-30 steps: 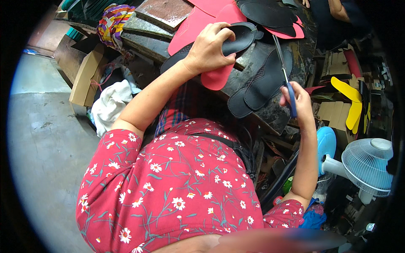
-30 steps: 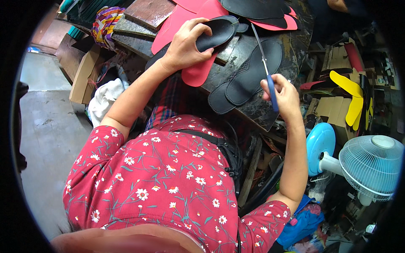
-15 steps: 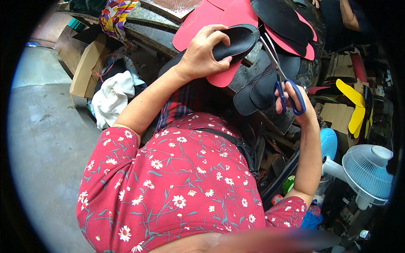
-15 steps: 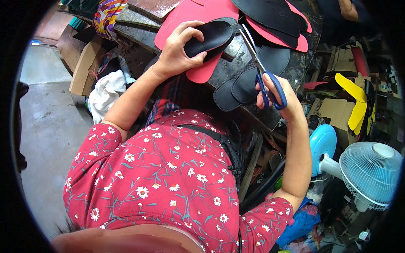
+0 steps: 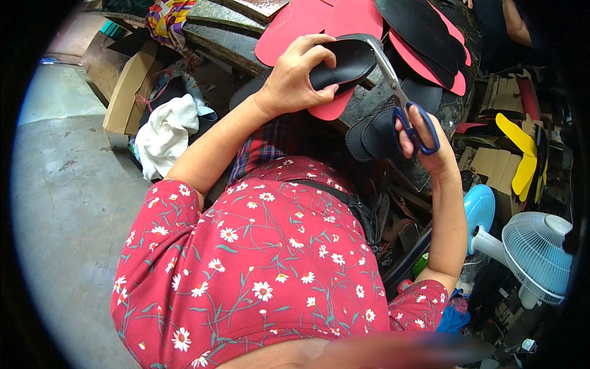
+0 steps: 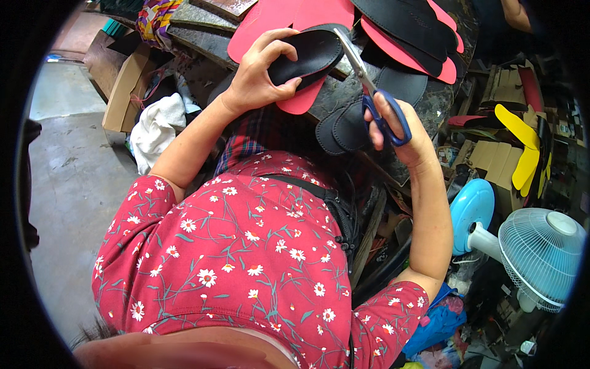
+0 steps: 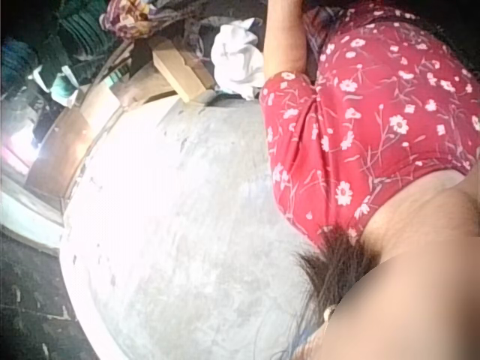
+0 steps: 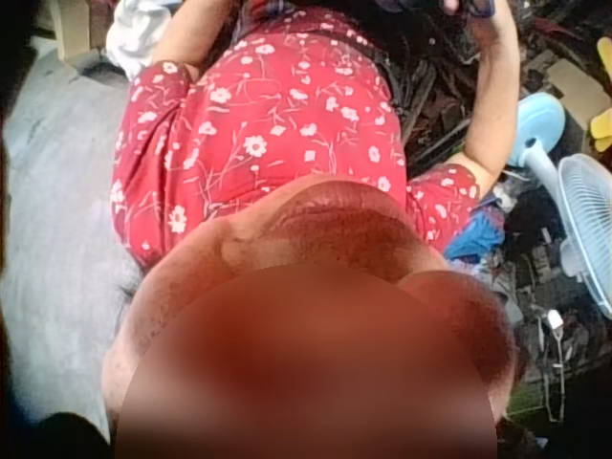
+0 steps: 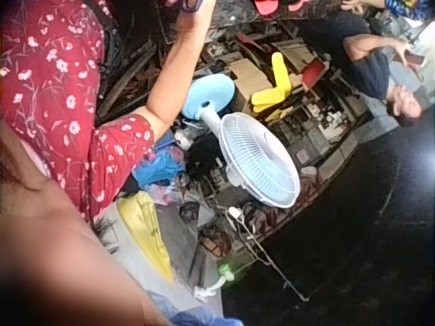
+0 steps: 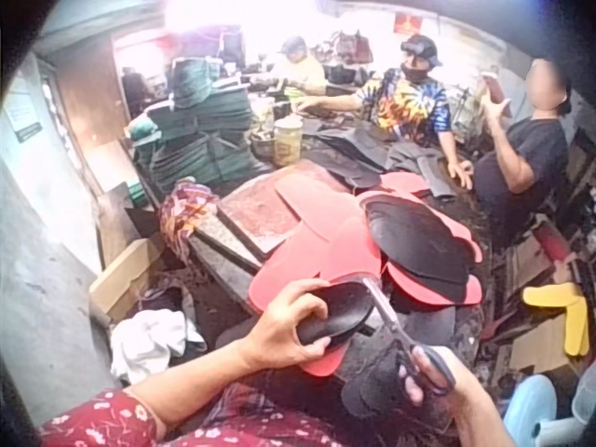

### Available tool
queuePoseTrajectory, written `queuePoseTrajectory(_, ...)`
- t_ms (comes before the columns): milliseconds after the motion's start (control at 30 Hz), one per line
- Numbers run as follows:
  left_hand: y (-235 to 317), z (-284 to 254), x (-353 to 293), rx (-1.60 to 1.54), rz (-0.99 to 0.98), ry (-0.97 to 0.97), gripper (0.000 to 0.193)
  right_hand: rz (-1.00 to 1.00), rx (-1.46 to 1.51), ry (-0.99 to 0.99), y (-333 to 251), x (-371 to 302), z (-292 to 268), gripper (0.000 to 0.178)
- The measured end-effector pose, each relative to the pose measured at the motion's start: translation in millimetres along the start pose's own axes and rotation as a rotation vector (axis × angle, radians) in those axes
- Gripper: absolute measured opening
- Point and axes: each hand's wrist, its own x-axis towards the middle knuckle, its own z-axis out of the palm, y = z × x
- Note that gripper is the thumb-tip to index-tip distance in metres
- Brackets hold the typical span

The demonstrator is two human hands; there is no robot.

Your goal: The person uses scissors to cut black and pink insole-shaped materials on a workbench. They repeatedly pick up a black insole, align it with a pink insole, and trim the pink material to match the black shape. The person stacks the trimmed pieces on the table.

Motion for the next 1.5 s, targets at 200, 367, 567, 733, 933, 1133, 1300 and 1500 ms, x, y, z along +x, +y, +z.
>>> queuePoseTrajectory(200, 3.7, 7.2, -4.2, 0.170, -0.019, -0.074, 0.055, 0.112, -0.063, 0.017, 11.1, -13.1, 0.7, 0.034)
queuePoseTrajectory(367, 9.4, 20.0, -1.1, 0.419, -0.076, -0.114, 0.070, 0.013, -0.061, 0.150, 12.5, -23.1, -11.8, 0.044)
queuePoseTrajectory(567, 4.5, 11.8, 5.8, 0.201, -0.072, -0.039, 0.068, 0.073, -0.025, 0.006, 9.9, -17.2, -11.7, 0.054)
queuePoseTrajectory(733, 1.9, 4.0, 7.1, 0.069, -0.080, -0.025, 0.066, 0.065, 0.036, -0.039, 9.1, -11.7, -8.9, 0.057)
queuePoseTrajectory(933, -3.0, -0.9, 5.9, -0.020, -0.125, -0.013, 0.063, 0.106, 0.035, 0.023, 7.0, -18.2, -17.8, 0.057)
queuePoseTrajectory(1133, -0.4, 1.7, 3.7, 0.021, -0.085, -0.024, 0.064, 0.043, 0.123, -0.064, 5.4, 3.2, -10.7, 0.059)
queuePoseTrajectory(1300, -1.6, 4.1, 0.4, 0.042, -0.107, -0.078, 0.065, -0.021, 0.042, 0.024, -2.4, 4.8, -10.2, 0.056)
queuePoseTrajectory(1500, 2.9, 1.7, 3.0, 0.057, -0.088, -0.095, 0.064, 0.054, -0.067, 0.116, 0.2, -1.6, -4.0, 0.048)
